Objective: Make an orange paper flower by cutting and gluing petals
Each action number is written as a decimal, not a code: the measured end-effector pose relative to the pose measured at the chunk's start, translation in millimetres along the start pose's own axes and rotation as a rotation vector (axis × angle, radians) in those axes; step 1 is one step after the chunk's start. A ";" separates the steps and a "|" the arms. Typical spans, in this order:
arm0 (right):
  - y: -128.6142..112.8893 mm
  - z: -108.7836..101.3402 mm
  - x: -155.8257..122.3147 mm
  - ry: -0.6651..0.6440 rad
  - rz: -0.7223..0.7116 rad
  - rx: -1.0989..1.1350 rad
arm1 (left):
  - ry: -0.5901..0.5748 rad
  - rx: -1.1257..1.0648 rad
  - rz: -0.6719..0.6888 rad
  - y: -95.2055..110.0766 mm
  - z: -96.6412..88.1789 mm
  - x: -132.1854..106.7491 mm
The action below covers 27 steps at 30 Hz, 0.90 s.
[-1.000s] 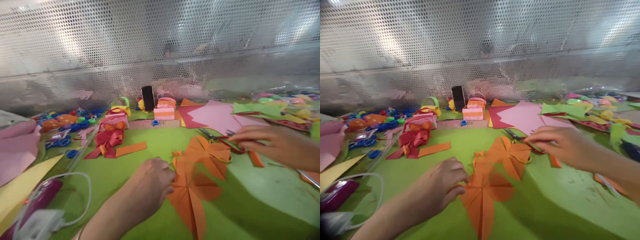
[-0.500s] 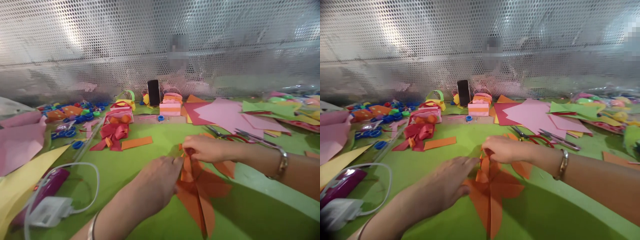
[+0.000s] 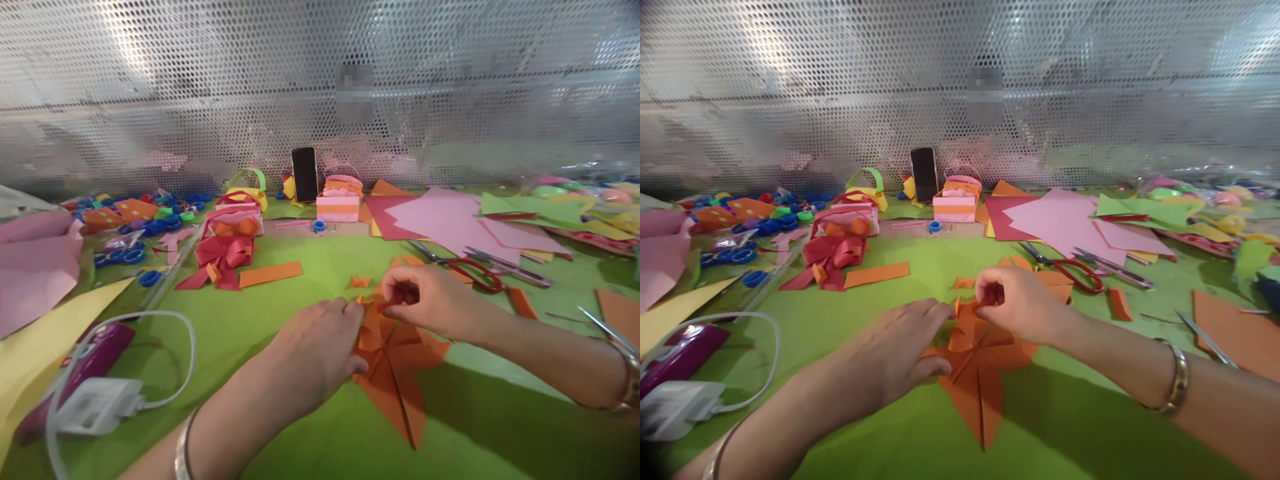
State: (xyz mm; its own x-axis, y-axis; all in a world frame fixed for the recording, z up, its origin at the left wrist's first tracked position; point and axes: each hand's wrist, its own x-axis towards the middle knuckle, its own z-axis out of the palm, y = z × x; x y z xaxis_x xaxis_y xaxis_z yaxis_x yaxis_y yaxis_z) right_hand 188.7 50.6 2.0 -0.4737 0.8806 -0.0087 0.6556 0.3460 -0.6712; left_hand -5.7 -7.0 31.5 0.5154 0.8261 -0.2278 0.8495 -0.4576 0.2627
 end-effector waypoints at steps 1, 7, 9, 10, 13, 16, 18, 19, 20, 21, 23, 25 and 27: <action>0.8 2.4 -2.8 0.024 0.003 0.009 | 0.028 -0.007 0.009 0.7 1.0 1.8; 2.9 14.0 -13.7 0.042 -0.018 0.070 | 0.112 -0.110 -0.036 0.6 10.5 14.7; 2.6 13.7 -16.2 0.016 -0.035 0.096 | 0.139 -0.158 -0.081 -0.3 13.8 16.8; 2.4 12.9 -17.5 0.004 -0.045 0.105 | 0.153 -0.172 -0.095 -1.0 15.6 17.5; 2.1 9.0 -21.4 -0.023 -0.079 0.110 | 0.183 -0.194 -0.086 -4.1 22.5 19.8; 3.4 6.3 -25.5 -0.043 -0.131 0.063 | 0.198 -0.209 -0.036 -7.2 29.4 22.2; 5.9 6.8 -28.3 -0.036 -0.193 0.004 | 0.200 -0.222 -0.016 -7.9 32.0 23.1; 7.7 8.0 -29.6 -0.019 -0.222 -0.025 | 0.196 -0.228 -0.010 -7.7 32.5 23.2; 9.8 9.6 -30.9 0.001 -0.248 -0.047 | 0.190 -0.234 -0.007 -7.3 32.4 23.1; 12.1 11.5 -32.0 0.019 -0.264 -0.061 | 0.186 -0.239 -0.005 -6.7 31.9 22.9; 16.4 15.5 -33.7 0.045 -0.281 -0.068 | 0.182 -0.253 -0.001 -5.3 30.1 22.3; 19.1 18.4 -34.7 0.051 -0.283 -0.071 | 0.187 -0.274 0.002 -4.4 28.1 21.8; 19.6 19.6 -35.2 0.055 -0.268 -0.083 | 0.195 -0.276 0.003 -4.0 26.9 21.6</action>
State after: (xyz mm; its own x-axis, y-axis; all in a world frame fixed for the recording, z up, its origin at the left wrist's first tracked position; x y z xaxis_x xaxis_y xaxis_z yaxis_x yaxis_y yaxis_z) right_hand 206.8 20.1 -25.5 -0.6054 0.7696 0.2028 0.5581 0.5922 -0.5812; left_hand 5.1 3.9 0.3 0.4641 0.8844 -0.0499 0.7715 -0.3758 0.5134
